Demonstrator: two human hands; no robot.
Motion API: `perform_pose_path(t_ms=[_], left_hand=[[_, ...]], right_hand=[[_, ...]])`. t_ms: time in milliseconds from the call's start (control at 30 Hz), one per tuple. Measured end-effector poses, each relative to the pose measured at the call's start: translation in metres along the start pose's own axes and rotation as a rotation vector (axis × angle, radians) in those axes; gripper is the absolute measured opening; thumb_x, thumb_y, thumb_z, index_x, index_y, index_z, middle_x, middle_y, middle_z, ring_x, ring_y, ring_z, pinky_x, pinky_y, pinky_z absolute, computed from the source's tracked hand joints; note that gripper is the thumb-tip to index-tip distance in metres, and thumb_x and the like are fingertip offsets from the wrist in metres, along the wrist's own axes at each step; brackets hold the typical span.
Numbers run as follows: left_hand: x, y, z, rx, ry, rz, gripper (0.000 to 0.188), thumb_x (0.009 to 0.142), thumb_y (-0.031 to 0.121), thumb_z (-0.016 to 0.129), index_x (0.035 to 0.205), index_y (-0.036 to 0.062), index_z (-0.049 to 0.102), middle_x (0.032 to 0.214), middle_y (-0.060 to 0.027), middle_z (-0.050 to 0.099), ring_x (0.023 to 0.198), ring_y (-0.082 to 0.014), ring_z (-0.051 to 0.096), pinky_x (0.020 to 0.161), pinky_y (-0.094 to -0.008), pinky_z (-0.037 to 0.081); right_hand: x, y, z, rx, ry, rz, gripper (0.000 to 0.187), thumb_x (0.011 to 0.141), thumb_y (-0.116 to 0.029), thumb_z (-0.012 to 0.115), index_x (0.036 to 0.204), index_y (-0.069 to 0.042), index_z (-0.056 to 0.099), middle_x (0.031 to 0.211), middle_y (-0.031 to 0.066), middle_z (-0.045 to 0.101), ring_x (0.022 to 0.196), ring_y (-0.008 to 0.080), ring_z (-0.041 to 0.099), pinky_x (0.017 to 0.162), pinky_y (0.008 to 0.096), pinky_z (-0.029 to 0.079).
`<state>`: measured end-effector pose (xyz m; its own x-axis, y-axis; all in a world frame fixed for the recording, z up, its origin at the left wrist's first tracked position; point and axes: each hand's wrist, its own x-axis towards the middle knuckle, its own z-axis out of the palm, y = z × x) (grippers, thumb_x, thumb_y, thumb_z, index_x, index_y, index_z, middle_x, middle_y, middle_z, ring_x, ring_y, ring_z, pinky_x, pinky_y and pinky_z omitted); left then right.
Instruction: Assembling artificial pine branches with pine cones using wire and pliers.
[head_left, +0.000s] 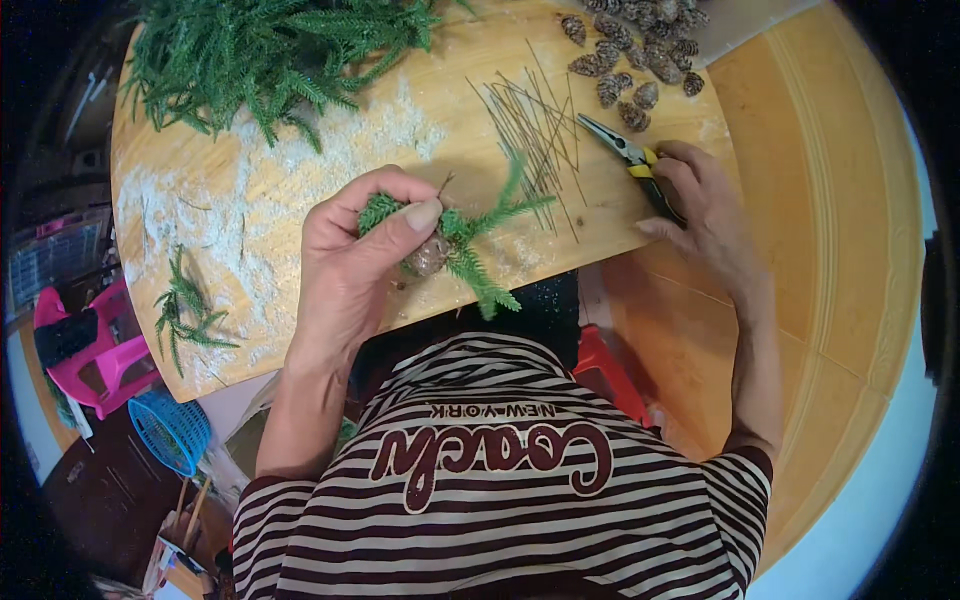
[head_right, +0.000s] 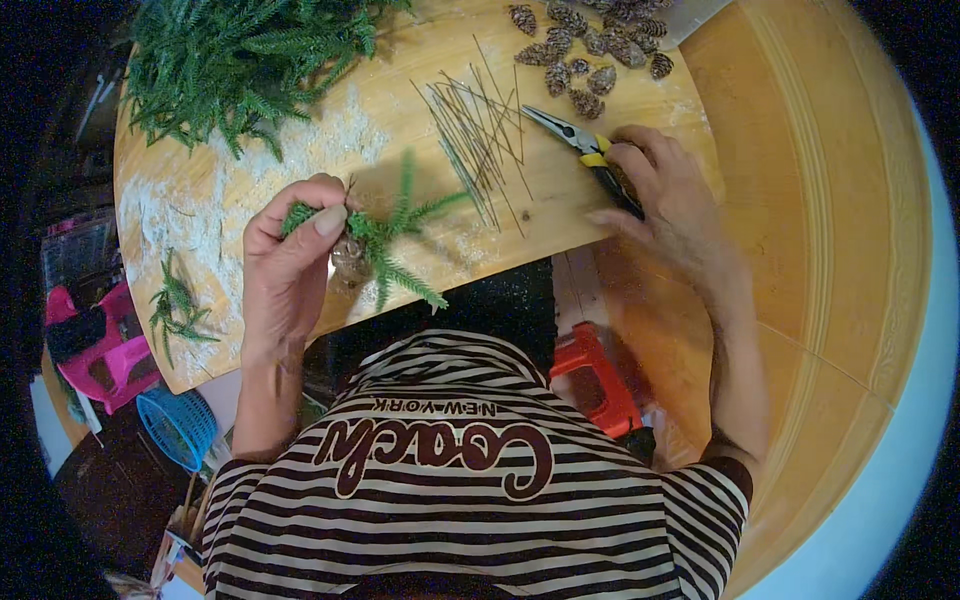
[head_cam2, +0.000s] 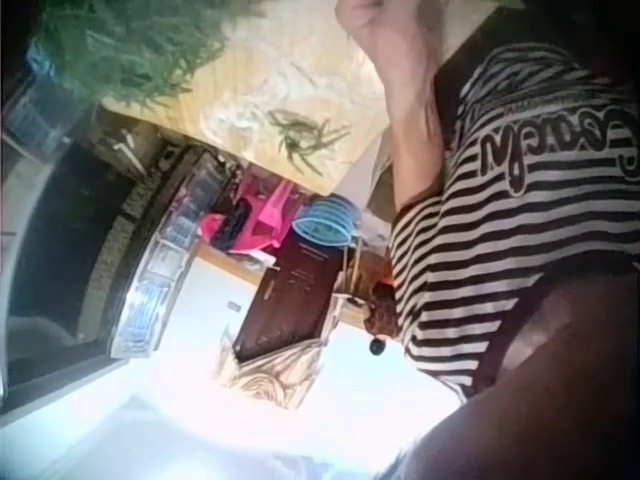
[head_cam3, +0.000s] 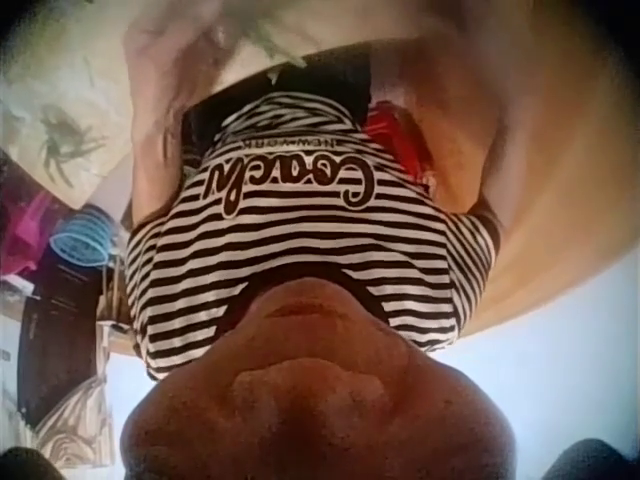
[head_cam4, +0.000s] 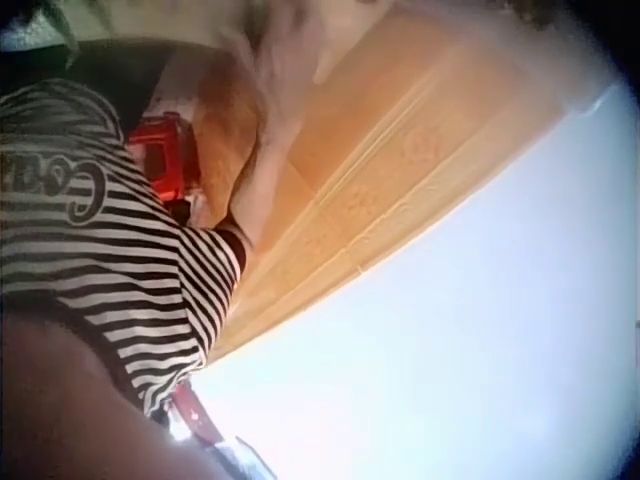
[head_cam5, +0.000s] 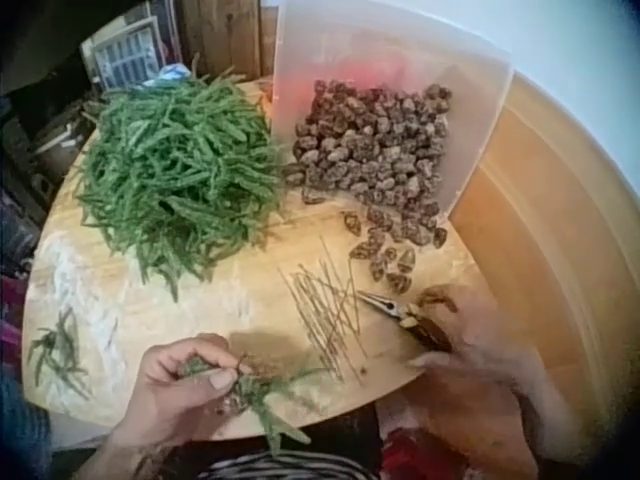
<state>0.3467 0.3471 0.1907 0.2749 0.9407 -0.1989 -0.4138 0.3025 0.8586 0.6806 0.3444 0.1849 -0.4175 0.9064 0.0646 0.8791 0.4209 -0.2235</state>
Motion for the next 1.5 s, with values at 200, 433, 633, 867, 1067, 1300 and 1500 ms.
perform_pose_path(t_ms=[200,433,633,867,1067,1300,1500], left_hand=[[0.003,-0.001,-0.004,-0.013,0.069,0.034,0.010,0.085,0.001,0.064,0.094,-0.0012,0.064,0.087,-0.0046,0.063,0.076,-0.0083,0.057,0.070,-0.0213,0.045],[-0.005,0.004,-0.006,-0.062,0.081,0.062,0.009,0.085,0.001,0.063,0.094,-0.0016,0.063,0.086,-0.0041,0.063,0.074,-0.0077,0.056,0.068,-0.0205,0.044],[-0.005,0.005,-0.010,0.016,0.074,0.099,0.007,0.087,0.001,0.061,0.093,-0.0012,0.062,0.084,-0.0017,0.060,0.073,-0.0060,0.053,0.068,-0.0193,0.042],[-0.002,0.001,-0.008,0.094,0.117,0.133,0.005,0.087,0.001,0.061,0.091,-0.0013,0.061,0.085,0.0009,0.056,0.076,-0.0049,0.049,0.071,-0.0183,0.040],[0.005,-0.001,-0.006,0.194,0.125,0.240,0.005,0.087,0.002,0.061,0.090,-0.0026,0.061,0.088,-0.0001,0.055,0.078,-0.0054,0.049,0.073,-0.0181,0.039],[0.005,-0.003,-0.006,0.210,0.126,0.208,0.006,0.088,0.001,0.060,0.092,-0.0028,0.062,0.088,-0.0010,0.057,0.077,-0.0061,0.051,0.071,-0.0186,0.041],[0.004,-0.004,-0.003,0.216,0.132,0.185,0.006,0.088,0.002,0.060,0.092,-0.0025,0.062,0.085,-0.0006,0.058,0.074,-0.0064,0.053,0.069,-0.0193,0.043]], right_hand=[[0.002,0.006,0.003,-0.024,-0.062,-0.064,0.039,0.076,-0.017,0.070,0.105,0.000,0.052,0.119,0.0183,0.050,0.108,0.0360,0.050,0.091,0.0412,0.043],[-0.002,0.002,0.010,-0.054,-0.024,-0.065,0.034,0.076,-0.014,0.070,0.101,0.001,0.053,0.117,0.0191,0.050,0.107,0.0359,0.050,0.091,0.0414,0.042],[0.002,0.004,0.012,-0.005,-0.005,-0.038,0.031,0.078,-0.013,0.070,0.099,0.002,0.054,0.115,0.0190,0.050,0.106,0.0358,0.049,0.090,0.0422,0.043],[-0.006,0.005,0.014,-0.113,0.036,-0.030,0.025,0.078,-0.008,0.068,0.097,0.002,0.055,0.114,0.0186,0.049,0.105,0.0354,0.049,0.088,0.0405,0.044],[-0.008,0.010,0.016,-0.058,0.028,-0.039,0.023,0.079,-0.005,0.066,0.097,0.002,0.055,0.113,0.0176,0.049,0.105,0.0336,0.049,0.088,0.0380,0.044],[-0.026,-0.001,0.004,0.151,0.131,0.043,0.029,0.070,0.006,0.062,0.098,0.001,0.054,0.107,0.0165,0.046,0.101,0.0308,0.050,0.085,0.0363,0.044],[-0.015,-0.069,-0.012,0.321,0.148,0.013,0.031,0.066,-0.001,0.060,0.096,0.000,0.055,0.107,0.0197,0.048,0.096,0.0332,0.052,0.085,0.0383,0.043]])
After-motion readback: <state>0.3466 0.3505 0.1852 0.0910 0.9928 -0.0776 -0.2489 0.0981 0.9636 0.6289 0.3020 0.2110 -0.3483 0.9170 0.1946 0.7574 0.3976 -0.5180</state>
